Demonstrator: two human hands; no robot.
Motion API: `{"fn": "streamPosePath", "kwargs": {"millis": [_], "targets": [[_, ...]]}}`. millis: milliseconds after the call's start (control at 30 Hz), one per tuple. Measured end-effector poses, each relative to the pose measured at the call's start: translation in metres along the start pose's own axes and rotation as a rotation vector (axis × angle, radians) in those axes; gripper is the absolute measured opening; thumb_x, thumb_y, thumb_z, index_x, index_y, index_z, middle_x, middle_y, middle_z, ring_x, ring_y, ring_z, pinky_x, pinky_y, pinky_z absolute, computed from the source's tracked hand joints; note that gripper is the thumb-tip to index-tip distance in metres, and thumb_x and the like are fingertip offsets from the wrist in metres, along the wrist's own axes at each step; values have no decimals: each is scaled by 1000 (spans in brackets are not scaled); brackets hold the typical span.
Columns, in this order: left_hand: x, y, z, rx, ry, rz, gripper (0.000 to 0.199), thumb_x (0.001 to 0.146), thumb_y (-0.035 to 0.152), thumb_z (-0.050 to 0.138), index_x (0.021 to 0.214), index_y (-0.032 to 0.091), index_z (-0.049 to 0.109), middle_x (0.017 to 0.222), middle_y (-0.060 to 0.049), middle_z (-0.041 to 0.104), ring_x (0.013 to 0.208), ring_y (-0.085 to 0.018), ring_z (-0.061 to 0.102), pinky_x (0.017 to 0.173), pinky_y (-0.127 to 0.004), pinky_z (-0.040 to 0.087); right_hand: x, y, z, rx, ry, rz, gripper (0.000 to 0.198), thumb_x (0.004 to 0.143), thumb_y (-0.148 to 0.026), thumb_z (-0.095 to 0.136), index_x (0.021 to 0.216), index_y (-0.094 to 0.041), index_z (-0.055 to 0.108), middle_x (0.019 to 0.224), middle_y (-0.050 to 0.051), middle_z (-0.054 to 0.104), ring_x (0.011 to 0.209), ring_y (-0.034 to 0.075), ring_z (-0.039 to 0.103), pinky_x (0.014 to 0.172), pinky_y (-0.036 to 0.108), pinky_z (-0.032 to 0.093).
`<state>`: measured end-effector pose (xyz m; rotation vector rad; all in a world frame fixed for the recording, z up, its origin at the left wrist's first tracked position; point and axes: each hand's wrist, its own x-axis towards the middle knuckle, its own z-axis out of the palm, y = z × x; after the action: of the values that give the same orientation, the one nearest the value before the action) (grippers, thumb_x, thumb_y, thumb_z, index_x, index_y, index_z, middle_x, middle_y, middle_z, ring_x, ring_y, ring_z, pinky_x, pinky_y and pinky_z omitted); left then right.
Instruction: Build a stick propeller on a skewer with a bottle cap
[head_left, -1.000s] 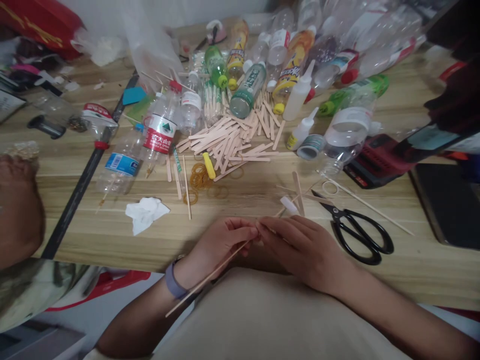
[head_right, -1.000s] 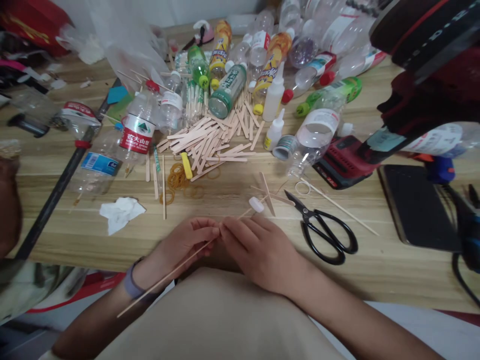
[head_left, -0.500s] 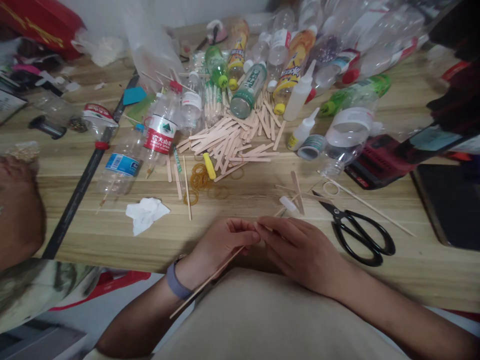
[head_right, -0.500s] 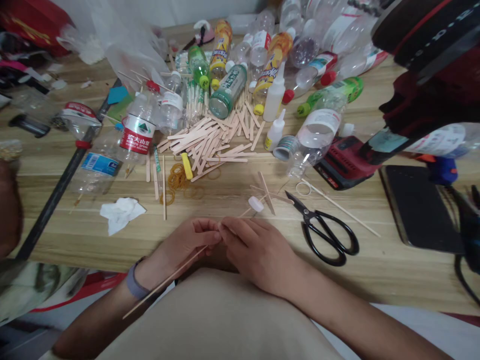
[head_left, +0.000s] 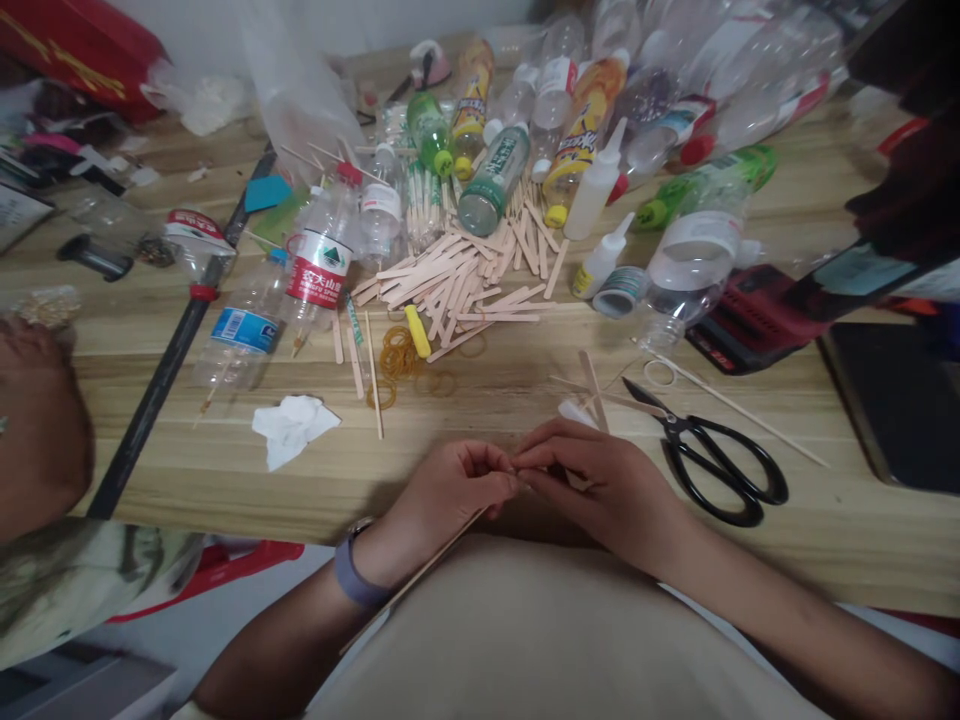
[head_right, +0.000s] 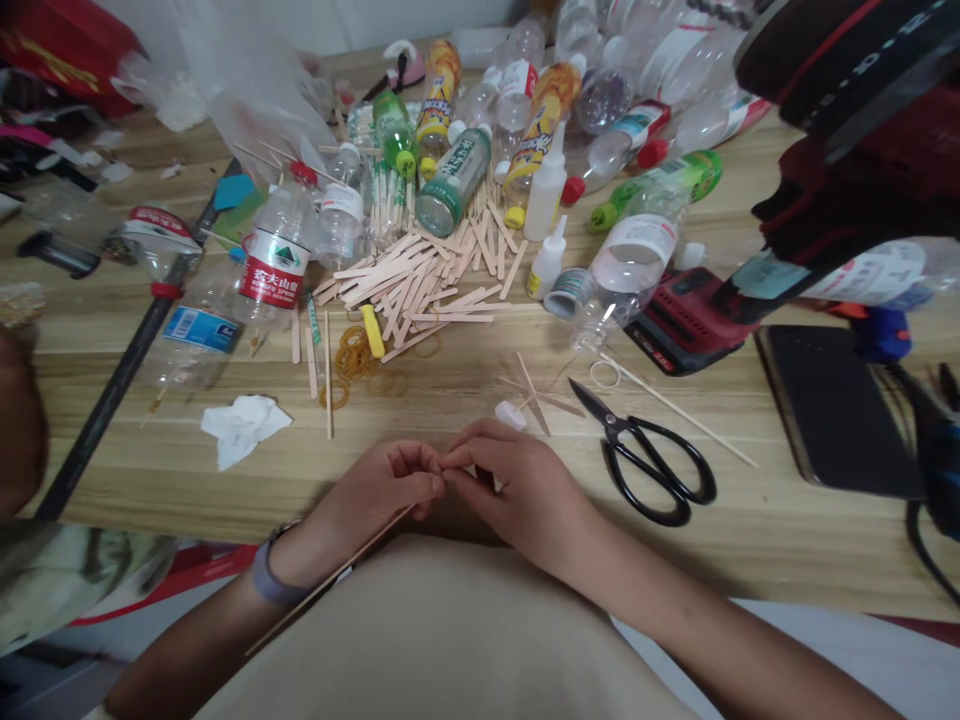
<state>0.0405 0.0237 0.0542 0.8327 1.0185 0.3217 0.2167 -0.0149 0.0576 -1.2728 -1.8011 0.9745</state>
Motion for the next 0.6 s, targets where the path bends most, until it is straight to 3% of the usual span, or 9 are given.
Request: {"fn": "streamPosePath", "kwargs": {"millis": [300, 433, 600], "targets": [[0, 0, -1, 17, -7, 43, 13, 62, 25, 73, 64, 16, 64, 56, 6, 55, 50, -8, 44, 50, -22, 29, -3, 0, 0, -234, 0, -100, 13, 87, -11, 54, 82, -18, 63, 84, 4, 66, 61, 11, 59, 54, 22, 47], [0, -1, -1, -18, -9, 54, 16, 62, 27, 76, 67, 16, 66, 58, 4, 58, 52, -9, 45, 52, -23, 32, -4, 2, 4, -344, 53, -164, 12, 86, -10, 51, 82, -19, 57, 87, 6, 65, 63, 13, 60, 56, 24, 50], [-1, -2, 2, -116, 8, 64, 28, 70, 43, 70, 66, 17, 62, 63, 3, 57, 56, -11, 48, 56, -24, 38, -5, 4, 7, -379, 116, -186, 11, 87, -11, 49, 83, -19, 55, 88, 7, 64, 60, 12, 58, 56, 25, 50]]}}
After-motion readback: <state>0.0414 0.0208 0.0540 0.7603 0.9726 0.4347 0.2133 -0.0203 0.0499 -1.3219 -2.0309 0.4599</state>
